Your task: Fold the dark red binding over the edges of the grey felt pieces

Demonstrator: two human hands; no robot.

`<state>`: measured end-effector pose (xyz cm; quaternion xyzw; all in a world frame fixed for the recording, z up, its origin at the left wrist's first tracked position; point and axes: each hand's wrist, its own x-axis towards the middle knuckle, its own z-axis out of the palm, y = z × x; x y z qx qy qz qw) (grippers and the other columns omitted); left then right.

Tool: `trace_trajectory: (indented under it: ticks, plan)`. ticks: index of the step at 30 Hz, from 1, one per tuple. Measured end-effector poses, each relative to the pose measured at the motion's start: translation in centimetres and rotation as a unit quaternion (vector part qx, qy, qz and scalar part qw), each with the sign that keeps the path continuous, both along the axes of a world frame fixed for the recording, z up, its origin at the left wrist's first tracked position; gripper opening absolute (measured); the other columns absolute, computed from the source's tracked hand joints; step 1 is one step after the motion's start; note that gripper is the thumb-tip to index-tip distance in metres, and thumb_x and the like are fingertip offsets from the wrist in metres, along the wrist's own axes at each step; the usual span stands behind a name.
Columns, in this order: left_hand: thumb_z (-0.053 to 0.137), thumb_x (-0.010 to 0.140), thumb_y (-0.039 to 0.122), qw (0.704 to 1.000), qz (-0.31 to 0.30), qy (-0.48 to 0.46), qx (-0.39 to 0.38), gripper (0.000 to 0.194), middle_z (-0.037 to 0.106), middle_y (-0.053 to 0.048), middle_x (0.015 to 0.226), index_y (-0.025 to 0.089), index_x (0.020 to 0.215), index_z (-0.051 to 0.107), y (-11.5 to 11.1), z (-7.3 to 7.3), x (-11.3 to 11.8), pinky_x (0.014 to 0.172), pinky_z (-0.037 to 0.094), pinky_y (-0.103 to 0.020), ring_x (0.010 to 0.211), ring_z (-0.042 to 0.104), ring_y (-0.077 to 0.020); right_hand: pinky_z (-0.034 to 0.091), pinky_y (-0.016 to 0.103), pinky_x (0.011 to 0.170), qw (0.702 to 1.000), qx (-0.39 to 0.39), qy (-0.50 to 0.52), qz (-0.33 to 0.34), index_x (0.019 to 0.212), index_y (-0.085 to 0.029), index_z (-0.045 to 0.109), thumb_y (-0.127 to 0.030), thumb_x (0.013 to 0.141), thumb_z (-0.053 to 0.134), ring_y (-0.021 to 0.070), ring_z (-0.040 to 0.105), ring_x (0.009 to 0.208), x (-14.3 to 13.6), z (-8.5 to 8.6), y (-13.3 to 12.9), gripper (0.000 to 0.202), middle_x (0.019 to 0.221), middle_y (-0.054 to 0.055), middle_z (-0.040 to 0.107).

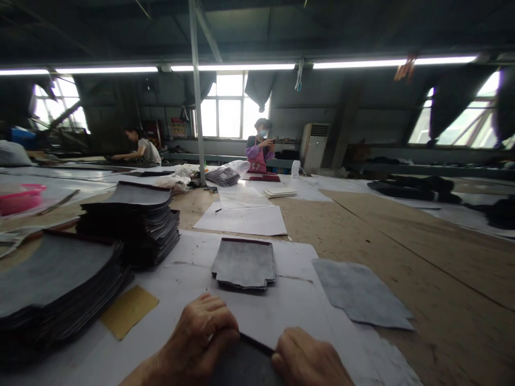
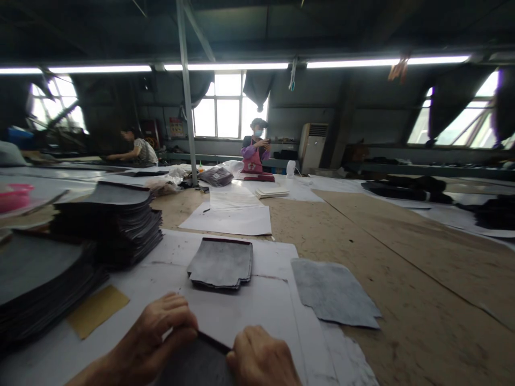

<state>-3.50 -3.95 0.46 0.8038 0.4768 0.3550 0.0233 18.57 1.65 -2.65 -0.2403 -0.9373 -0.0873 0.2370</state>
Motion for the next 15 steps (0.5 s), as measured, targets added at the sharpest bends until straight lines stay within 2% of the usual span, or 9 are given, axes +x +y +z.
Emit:
trace_trajectory:
  ticks: [3,8,12,15]
  plan:
    - [0.045,0.083,0.015,0.999,0.014,-0.035,-0.031,0.017,0.055,0.000,0.062,0.016,0.068,0.054,-0.3,0.8,-0.6,0.063,0.035,-0.025,0.062,0.052,-0.0118,0.033,0.021,0.054,0.994,-0.109,-0.024,-0.008,0.070,-0.020,0.042,-0.017,0.087,0.040,0.0095,0.052,0.058,1.4,1.4,0.5,0.018,0.069,-0.001,0.055]
    - [0.048,0.083,0.023,0.992,0.062,-0.080,-0.075,0.020,0.055,0.000,0.062,0.016,0.066,0.057,0.0,0.8,-1.3,0.061,0.035,-0.023,0.063,0.052,-0.0120,0.033,0.021,0.057,0.960,-0.269,0.019,-0.075,0.062,-0.019,0.040,-0.029,0.091,0.033,0.0104,0.052,0.062,1.7,3.2,0.6,0.031,0.065,-0.001,0.055]
    - [0.053,0.079,0.031,0.970,0.095,-0.143,-0.173,0.023,0.054,0.000,0.059,0.015,0.064,0.060,0.0,1.3,-1.4,0.060,0.036,-0.022,0.060,0.050,-0.0121,0.030,0.021,0.051,0.905,-0.405,0.064,-0.115,0.057,-0.019,0.039,-0.037,0.085,0.039,0.0094,0.044,0.054,1.4,5.4,0.2,0.033,0.055,-0.003,0.044]
    - [0.056,0.073,0.038,0.929,0.084,-0.228,-0.281,0.027,0.051,0.001,0.053,0.014,0.060,0.060,0.5,3.2,-2.1,0.054,0.034,-0.021,0.055,0.045,-0.0111,0.026,0.020,0.045,0.858,-0.497,0.087,-0.100,0.055,-0.018,0.041,-0.042,0.079,0.046,0.0076,0.034,0.048,1.2,8.3,0.9,0.034,0.051,-0.005,0.035]
